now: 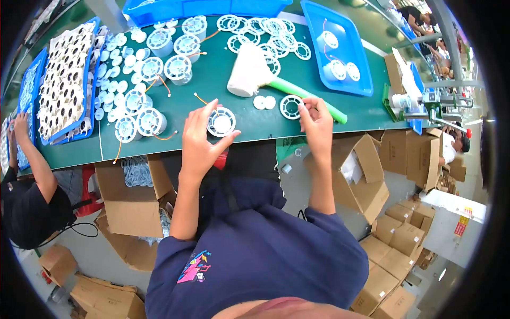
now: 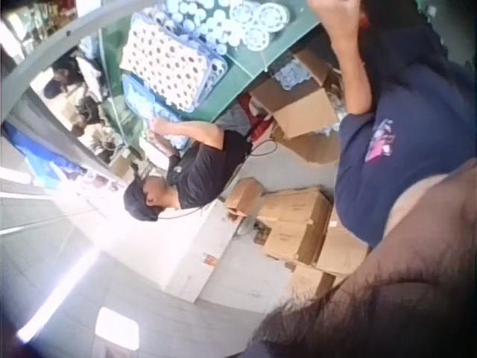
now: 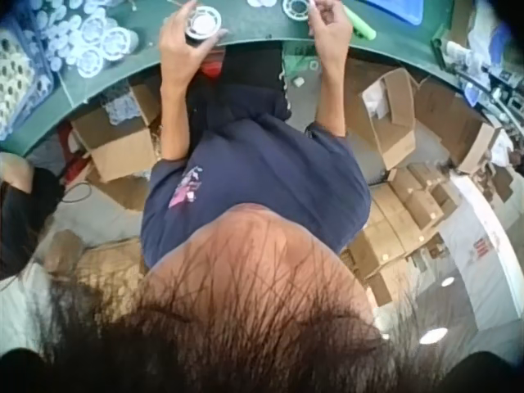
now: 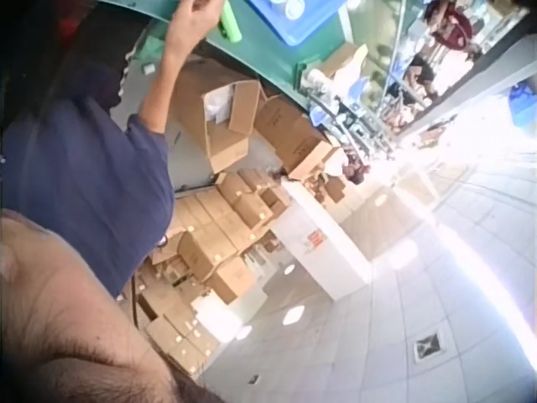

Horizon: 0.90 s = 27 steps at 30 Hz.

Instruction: Assembling small circular electronic modules using a rubber mallet and manual dexterity on an assembly line.

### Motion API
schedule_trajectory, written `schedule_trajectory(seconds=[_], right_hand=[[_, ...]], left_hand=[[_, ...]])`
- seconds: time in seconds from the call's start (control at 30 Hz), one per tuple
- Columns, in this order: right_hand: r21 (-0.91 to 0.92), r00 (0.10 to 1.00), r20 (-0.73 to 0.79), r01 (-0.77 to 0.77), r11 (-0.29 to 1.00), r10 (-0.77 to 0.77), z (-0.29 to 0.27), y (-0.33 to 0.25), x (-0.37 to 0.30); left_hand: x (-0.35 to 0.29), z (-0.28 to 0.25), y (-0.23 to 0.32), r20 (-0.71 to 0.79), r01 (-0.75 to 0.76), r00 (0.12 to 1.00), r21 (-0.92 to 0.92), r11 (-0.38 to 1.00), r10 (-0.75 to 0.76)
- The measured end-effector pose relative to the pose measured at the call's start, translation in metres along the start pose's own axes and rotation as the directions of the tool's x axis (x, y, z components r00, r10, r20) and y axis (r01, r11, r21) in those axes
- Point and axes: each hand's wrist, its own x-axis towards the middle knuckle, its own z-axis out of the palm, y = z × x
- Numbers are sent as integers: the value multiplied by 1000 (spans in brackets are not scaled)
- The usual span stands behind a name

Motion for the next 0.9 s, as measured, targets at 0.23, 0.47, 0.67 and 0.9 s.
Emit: schedule_trajectory(seconds=[0.23, 0.47, 0.67, 0.9], right_hand=[[-389, 953, 96, 302, 870, -288, 10, -14, -22], [-597, 909, 280, 418, 685, -309, 12, -9, -18], [-632, 776, 271, 590, 503, -570, 9, -1, -19], [-274, 736, 254, 677, 683, -628, 98, -51, -55]], left_hand=[[-2, 2, 5, 40, 67, 997, 32, 997, -68], [-9, 3, 8, 1, 92, 996, 67, 994, -92], [-13, 1, 2, 15, 70, 997, -10, 998, -70], [-16, 27, 11, -240, 165, 960, 69, 984, -145]])
